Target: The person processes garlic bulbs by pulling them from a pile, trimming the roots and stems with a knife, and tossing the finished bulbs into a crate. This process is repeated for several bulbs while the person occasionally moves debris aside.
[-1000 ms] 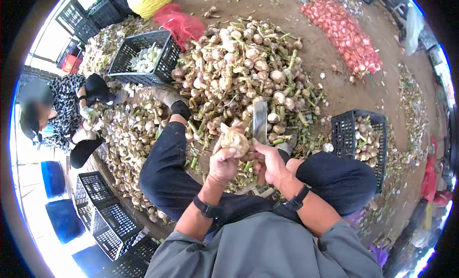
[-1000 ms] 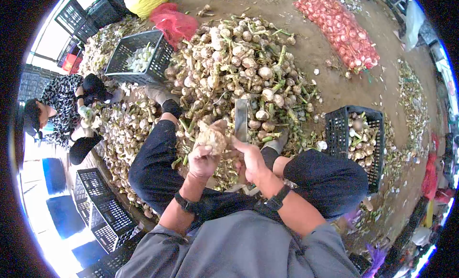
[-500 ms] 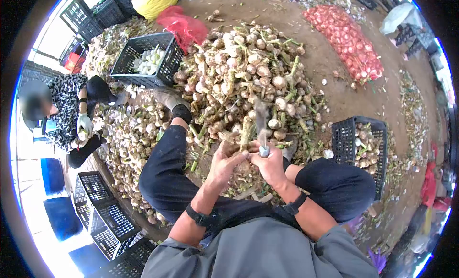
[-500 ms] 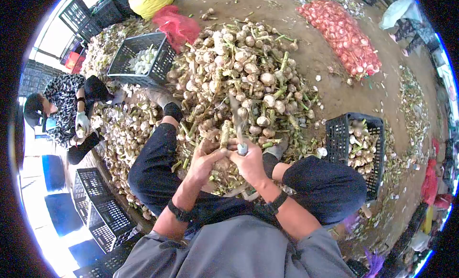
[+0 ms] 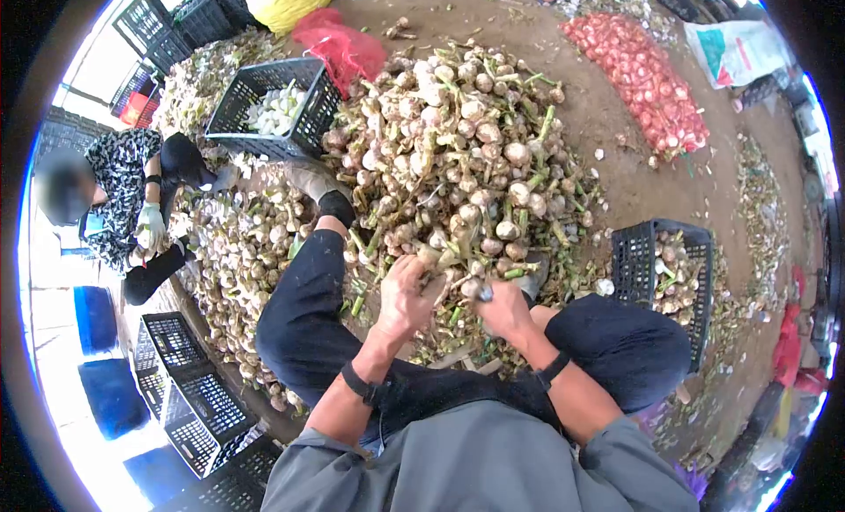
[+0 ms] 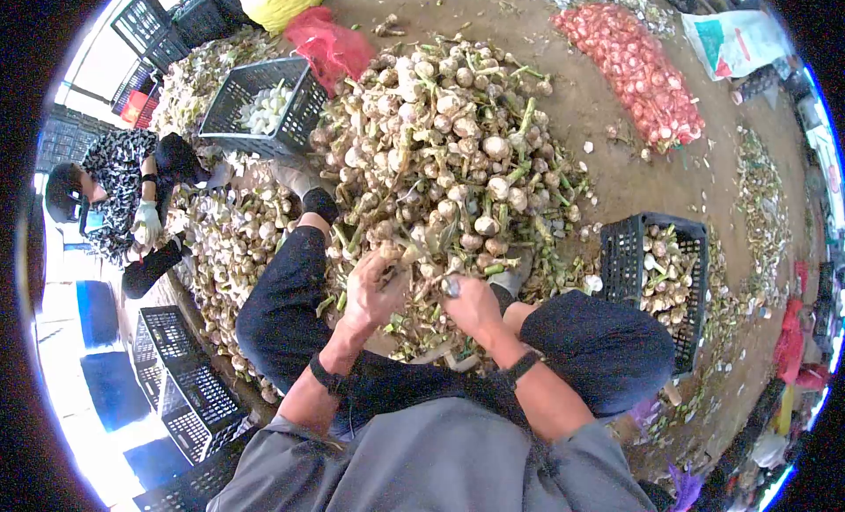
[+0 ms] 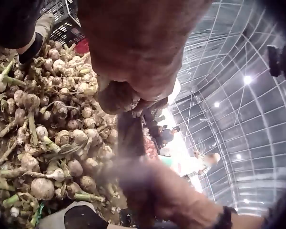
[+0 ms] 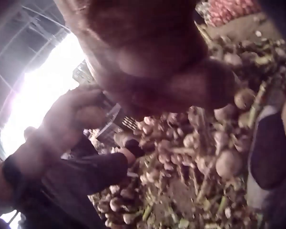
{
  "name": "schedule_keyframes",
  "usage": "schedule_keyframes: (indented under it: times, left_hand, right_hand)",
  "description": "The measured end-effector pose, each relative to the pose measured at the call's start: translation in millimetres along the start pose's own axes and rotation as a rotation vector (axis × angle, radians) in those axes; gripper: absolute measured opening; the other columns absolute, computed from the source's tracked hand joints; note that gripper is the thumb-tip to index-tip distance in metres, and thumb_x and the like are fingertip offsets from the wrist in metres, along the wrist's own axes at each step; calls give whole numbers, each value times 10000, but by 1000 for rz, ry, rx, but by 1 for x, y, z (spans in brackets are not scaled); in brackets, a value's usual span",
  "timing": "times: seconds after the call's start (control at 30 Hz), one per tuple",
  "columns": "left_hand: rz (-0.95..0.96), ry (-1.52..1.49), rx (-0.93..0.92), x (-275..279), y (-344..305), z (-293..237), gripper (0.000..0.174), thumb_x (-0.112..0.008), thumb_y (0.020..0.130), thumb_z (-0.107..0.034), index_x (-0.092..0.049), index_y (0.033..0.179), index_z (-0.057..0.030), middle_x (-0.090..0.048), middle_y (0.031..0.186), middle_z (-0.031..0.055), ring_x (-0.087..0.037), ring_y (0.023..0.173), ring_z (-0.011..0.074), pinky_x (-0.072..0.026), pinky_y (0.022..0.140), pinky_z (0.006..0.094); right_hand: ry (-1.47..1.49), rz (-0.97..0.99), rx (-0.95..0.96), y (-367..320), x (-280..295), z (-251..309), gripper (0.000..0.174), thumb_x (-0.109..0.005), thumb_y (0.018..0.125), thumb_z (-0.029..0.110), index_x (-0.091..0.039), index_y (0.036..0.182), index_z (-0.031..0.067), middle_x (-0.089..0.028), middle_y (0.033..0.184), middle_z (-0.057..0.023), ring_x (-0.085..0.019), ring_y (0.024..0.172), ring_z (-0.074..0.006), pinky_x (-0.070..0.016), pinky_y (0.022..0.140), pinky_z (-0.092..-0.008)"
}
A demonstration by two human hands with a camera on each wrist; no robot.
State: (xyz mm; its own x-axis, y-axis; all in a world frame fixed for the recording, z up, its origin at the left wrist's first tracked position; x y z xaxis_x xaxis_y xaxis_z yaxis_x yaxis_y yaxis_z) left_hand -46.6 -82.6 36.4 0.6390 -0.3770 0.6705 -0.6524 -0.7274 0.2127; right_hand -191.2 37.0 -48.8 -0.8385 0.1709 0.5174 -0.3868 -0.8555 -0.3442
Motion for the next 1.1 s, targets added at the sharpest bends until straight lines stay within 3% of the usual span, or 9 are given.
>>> schedule_keyframes:
  times: [0.27,0.37,0.47,0.53,0.6,0.67,0.87,0.97,1.1]
  left_hand:
    - [-250,461,18,127,9,16,187,-725,801,-73,-713,986,-91,-708,919,106,-675,833,251,-545,761,376]
    - [-196,919,439,221,-9,47,158,-727,834,-133,-734,989,-100,-710,914,90,-669,859,244,-497,867,419]
    - [-273,1050,228,245,-14,46,306,-733,845,-201,-691,1112,-56,-709,946,137,-680,904,274,-493,913,418]
    - [-222,410,606,212,-11,76,347,-709,863,-203,-659,1164,-37,-711,1000,172,-694,903,300,-534,847,406]
    - [-80,387,447,140,11,74,327,-673,879,-164,-653,1182,-46,-710,1050,193,-702,899,311,-556,792,398]
    - [150,112,582,56,21,89,336,-642,884,-187,-653,1205,-87,-708,1070,201,-700,936,321,-548,837,402]
    - [538,266,556,-111,1,191,541,-572,905,-386,-527,1370,-112,-677,1053,276,-653,1007,431,-520,891,485]
    - [501,320,423,-139,-3,216,615,-574,908,-506,-503,1416,-166,-664,1041,308,-638,1050,426,-501,926,462]
    - [488,419,600,-139,-2,233,614,-621,884,-514,-543,1360,-133,-676,1013,292,-643,1027,423,-494,889,489]
  right_hand:
    - [2,-11,-193,-6,7,-29,261,-748,669,189,-667,805,-18,-685,791,-230,-663,749,-396,-517,706,-449]
    - [284,-91,-284,-1,8,-56,200,-743,693,136,-649,810,3,-659,685,-113,-632,603,-235,-490,577,-353]
    - [653,-119,-428,1,5,-54,127,-727,753,53,-644,832,-3,-622,663,-57,-540,498,-119,-401,429,-275]
    - [728,-121,-422,3,3,-48,128,-714,778,38,-638,872,-4,-608,683,-42,-505,474,-92,-384,410,-250]
    - [868,-227,-463,4,12,-42,181,-714,780,34,-628,932,-12,-588,701,-29,-505,473,-102,-399,419,-256]
    - [888,-246,-482,3,18,-45,230,-705,784,20,-612,991,-18,-571,700,-19,-504,475,-103,-406,426,-258]
    - [995,-302,-512,-1,33,-67,162,-695,781,-4,-626,928,-4,-592,702,-22,-524,472,-105,-421,424,-256]
    - [1004,-323,-546,-1,29,-73,144,-699,792,2,-628,918,-4,-593,691,-21,-526,464,-106,-422,417,-256]
    - [998,-291,-558,4,24,-75,175,-707,790,5,-610,934,-18,-599,704,-41,-514,458,-105,-409,416,-255]
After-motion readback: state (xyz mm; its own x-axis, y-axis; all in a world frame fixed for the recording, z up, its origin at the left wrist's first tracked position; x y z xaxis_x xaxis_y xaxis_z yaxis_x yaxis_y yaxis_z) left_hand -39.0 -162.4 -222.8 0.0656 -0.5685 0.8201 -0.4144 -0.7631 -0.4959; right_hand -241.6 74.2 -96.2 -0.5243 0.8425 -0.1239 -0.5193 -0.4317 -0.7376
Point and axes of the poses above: each hand's wrist, its own y-axis towards the middle knuckle, its own x-axis out of the back of the hand, z = x × y, the point moved 8 cm from there along y, towards the middle knuckle
